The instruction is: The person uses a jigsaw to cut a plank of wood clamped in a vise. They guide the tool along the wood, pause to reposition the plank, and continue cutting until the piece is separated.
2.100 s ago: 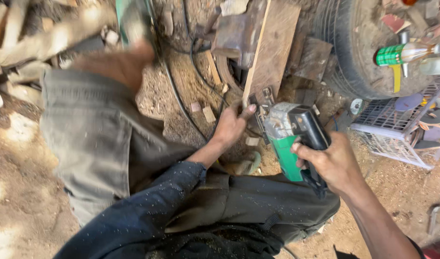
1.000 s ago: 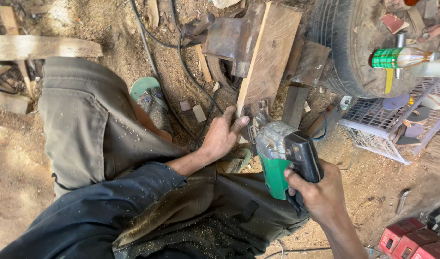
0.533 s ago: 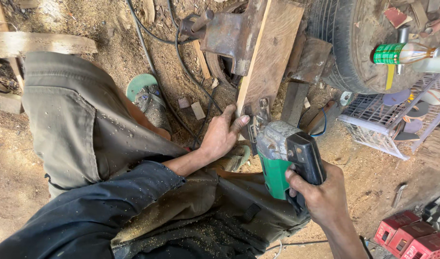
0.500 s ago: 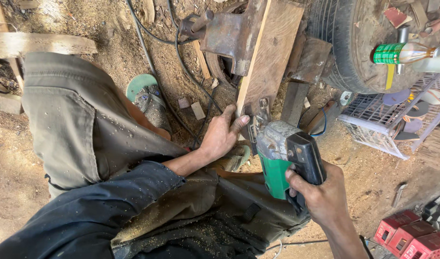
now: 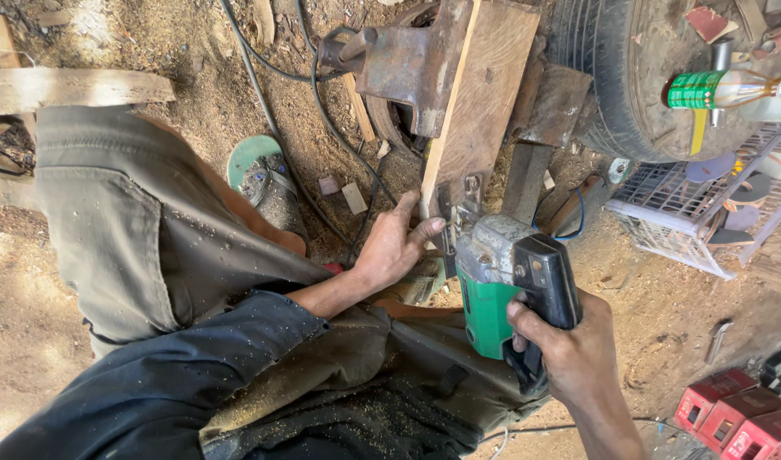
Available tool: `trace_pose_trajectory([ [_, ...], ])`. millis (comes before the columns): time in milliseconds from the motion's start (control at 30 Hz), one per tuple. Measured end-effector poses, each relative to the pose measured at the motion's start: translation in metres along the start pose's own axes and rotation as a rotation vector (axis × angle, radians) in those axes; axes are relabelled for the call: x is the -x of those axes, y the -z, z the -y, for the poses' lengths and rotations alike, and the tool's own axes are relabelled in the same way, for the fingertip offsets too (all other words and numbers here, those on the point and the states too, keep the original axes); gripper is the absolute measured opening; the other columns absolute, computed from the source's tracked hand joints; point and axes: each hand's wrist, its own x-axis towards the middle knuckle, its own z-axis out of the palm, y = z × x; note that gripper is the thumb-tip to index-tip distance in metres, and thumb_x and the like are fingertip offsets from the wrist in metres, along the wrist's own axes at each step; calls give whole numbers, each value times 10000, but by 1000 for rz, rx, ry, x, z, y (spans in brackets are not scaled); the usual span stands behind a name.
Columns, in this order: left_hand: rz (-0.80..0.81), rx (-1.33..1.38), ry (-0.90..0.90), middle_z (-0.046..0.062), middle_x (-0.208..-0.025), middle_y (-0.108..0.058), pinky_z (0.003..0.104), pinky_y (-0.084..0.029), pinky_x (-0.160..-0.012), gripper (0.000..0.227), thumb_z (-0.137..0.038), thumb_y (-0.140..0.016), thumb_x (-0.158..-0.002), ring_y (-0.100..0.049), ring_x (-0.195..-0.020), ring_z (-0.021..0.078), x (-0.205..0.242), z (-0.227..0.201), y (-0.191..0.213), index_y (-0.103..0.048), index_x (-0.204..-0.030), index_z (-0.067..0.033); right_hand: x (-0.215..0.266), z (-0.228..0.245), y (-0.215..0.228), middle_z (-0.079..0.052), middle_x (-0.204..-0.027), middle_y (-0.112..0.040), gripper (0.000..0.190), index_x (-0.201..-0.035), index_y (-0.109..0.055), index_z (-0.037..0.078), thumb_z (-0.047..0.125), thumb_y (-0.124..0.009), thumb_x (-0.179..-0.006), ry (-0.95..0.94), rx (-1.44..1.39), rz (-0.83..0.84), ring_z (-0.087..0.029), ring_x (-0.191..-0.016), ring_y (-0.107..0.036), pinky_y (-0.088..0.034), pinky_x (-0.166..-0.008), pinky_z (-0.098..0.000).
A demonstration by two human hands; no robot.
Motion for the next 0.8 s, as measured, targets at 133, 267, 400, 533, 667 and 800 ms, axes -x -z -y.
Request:
trace_pose_trajectory([
  [133,-8,33,1,215,-985,-764,437,-589,-723,495,-270,-642,-973,-766,-761,281,0,2,0,-503,-1329,45,2,-1,-2,-142,-647,-684,170,-837,-694,-51,83,-746,-746,10,-39,-3,-188,-480,-630,-525,-462,-332],
  [267,-4,29,-17,214,-989,-777,434,-588,-759,451,-279,-636,-997,-775,-823,266,2,2,2,-524,-1299,37,3,0,-4,-142,-659,-678,167,-850,-696,-57,72,-746,-757,4,-50,-12,-184,-492,-620,-505,-472,-324],
  [400,20,-31,90,221,-981,-763,440,-582,-755,506,-295,-629,-974,-763,-779,286,-1,1,2,-491,-1357,5,3,1,-6,-134,-668,-682,175,-861,-691,-55,66,-749,-748,-2,-94,-22,-183,-489,-621,-509,-464,-320],
  [533,9,2,28,219,-1007,-762,434,-594,-767,492,-289,-621,-979,-769,-812,283,-1,4,1,-502,-1344,18,3,2,-8,-137,-659,-679,173,-855,-693,-61,67,-751,-754,-5,-114,-30,-182,-484,-613,-497,-463,-315],
  [667,13,34,-4,217,-1018,-759,424,-600,-778,490,-273,-606,-986,-766,-850,275,-1,8,-1,-496,-1354,31,4,3,-9,-149,-638,-673,175,-849,-695,-67,64,-750,-746,-17,-113,-40,-186,-464,-614,-507,-451,-320],
  [800,15,17,29,216,-1020,-759,414,-595,-780,472,-273,-623,-999,-760,-861,256,0,9,0,-508,-1339,33,6,5,-11,-147,-649,-681,172,-848,-701,-69,61,-744,-743,-22,-114,-54,-182,-467,-615,-502,-451,-317],
])
